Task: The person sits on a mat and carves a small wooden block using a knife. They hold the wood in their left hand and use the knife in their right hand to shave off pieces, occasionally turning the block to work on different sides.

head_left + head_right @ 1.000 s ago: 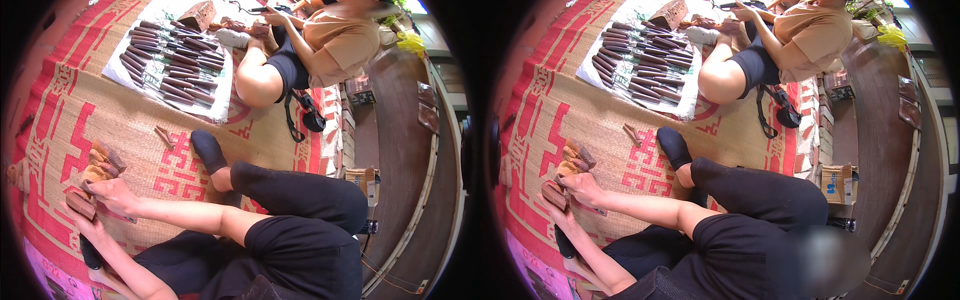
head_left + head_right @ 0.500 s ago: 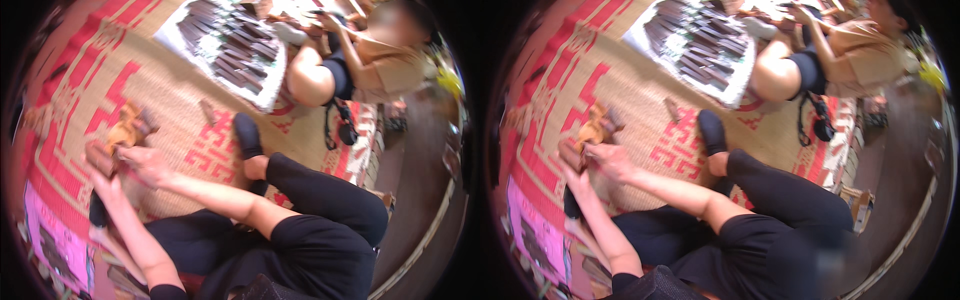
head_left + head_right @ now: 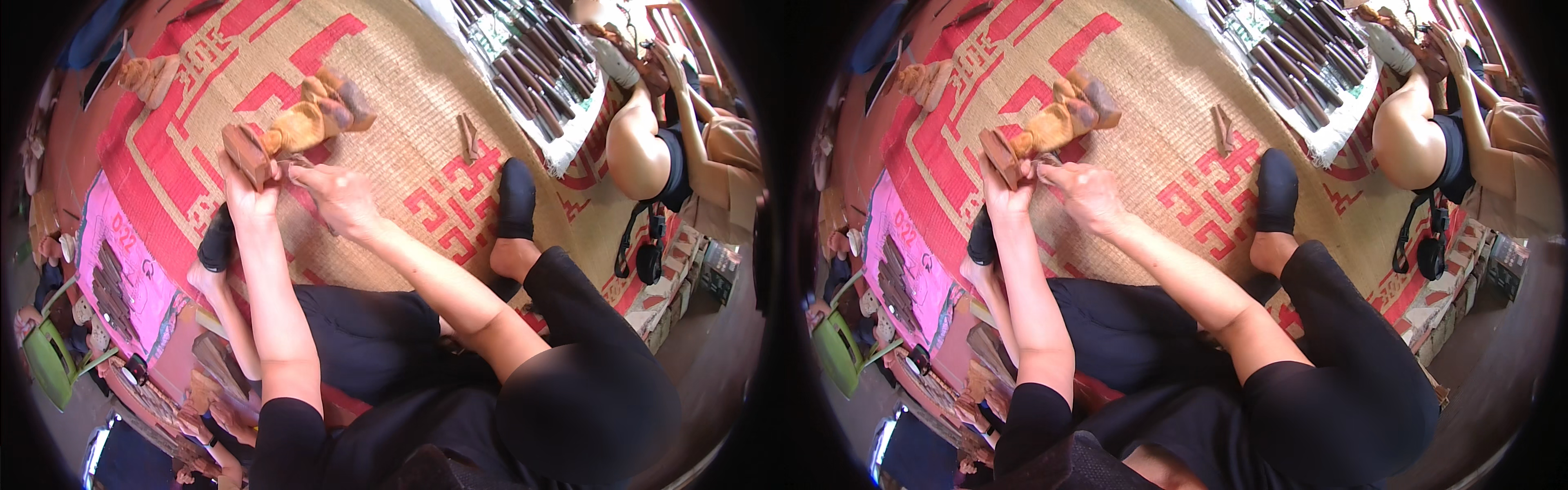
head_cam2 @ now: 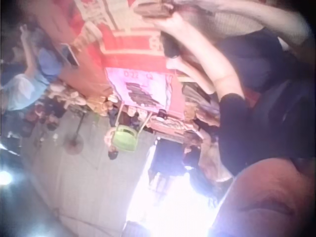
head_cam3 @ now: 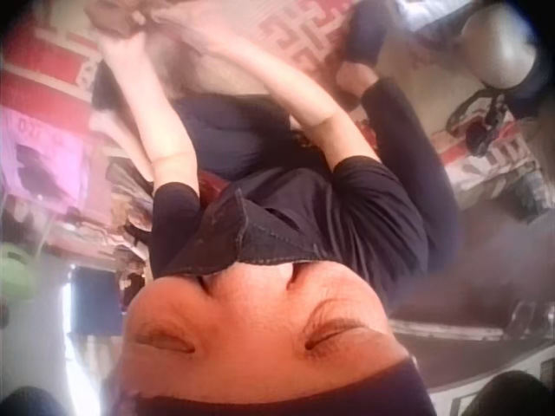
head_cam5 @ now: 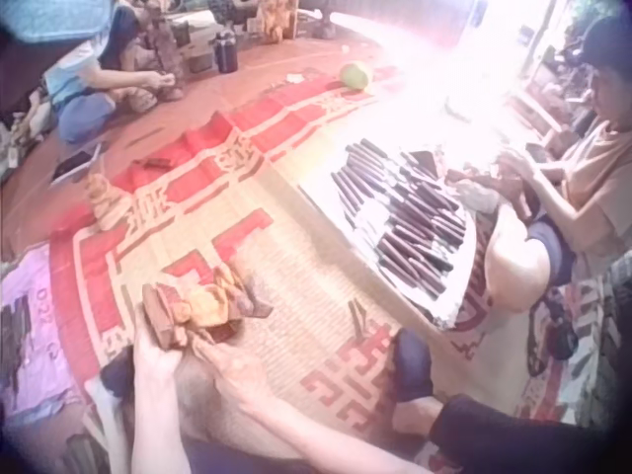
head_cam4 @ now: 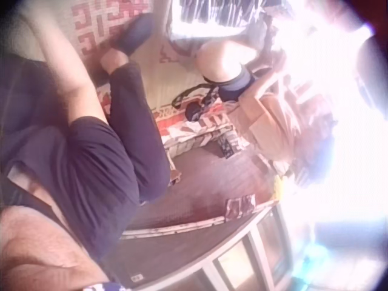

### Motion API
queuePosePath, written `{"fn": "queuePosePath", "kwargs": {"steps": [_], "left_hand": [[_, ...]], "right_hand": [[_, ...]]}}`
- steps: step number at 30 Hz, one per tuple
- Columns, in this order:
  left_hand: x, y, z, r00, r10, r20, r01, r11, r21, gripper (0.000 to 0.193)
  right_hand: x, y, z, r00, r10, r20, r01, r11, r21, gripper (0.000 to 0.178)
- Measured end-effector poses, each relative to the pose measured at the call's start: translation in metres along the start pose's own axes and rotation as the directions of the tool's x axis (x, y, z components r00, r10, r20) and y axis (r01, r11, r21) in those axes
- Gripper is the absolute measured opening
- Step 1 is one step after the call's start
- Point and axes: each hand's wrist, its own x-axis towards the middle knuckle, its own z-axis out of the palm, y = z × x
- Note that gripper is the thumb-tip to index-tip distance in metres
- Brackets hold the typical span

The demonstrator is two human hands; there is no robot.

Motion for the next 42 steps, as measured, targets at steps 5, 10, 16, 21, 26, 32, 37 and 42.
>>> {"fn": "queuePosePath", "kwargs": {"steps": [5, 10, 16, 21, 26, 32, 37, 42], "left_hand": [[0.008, 0.004, -0.014, 0.971, -0.047, 0.236, 0.045, 0.999, 0.017, 0.05], [-0.001, 0.002, -0.001, 0.998, -0.025, 0.052, 0.025, 1.0, 0.015, 0.051], [0.011, 0.003, -0.017, 0.963, -0.05, 0.264, 0.055, 0.998, -0.012, 0.05], [-0.001, 0.003, -0.001, 0.993, -0.059, 0.099, 0.061, 0.998, -0.014, 0.05], [0.02, 0.002, -0.027, 0.953, -0.044, 0.299, 0.058, 0.998, -0.039, 0.051], [0.012, 0.005, -0.02, 0.969, -0.076, 0.235, 0.087, 0.996, -0.036, 0.053], [0.014, 0.001, -0.017, 0.988, -0.052, 0.145, 0.058, 0.998, -0.038, 0.05], [0.01, 0.002, -0.015, 0.973, -0.073, 0.219, 0.076, 0.997, -0.009, 0.053]], "right_hand": [[0.026, -0.017, -0.023, 0.969, 0.034, -0.247, 0.019, 0.977, 0.212, 0.021], [0.028, -0.008, 0.004, 0.996, -0.036, -0.077, 0.036, 0.999, 0.007, 0.023], [0.005, -0.003, -0.011, 0.992, 0.016, -0.124, -0.017, 1.0, -0.003, 0.029], [0.035, -0.013, 0.005, 0.989, -0.071, -0.13, 0.066, 0.997, -0.044, 0.032], [0.009, 0.006, -0.005, 0.999, -0.038, -0.029, 0.034, 0.992, -0.12, 0.035], [0.039, -0.016, -0.002, 0.976, -0.026, -0.216, 0.041, 0.997, 0.065, 0.026], [0.013, -0.003, -0.004, 0.996, -0.035, -0.083, 0.027, 0.995, -0.093, 0.033], [0.022, -0.012, -0.017, 0.989, -0.039, -0.145, 0.037, 0.999, -0.014, 0.03]]}}
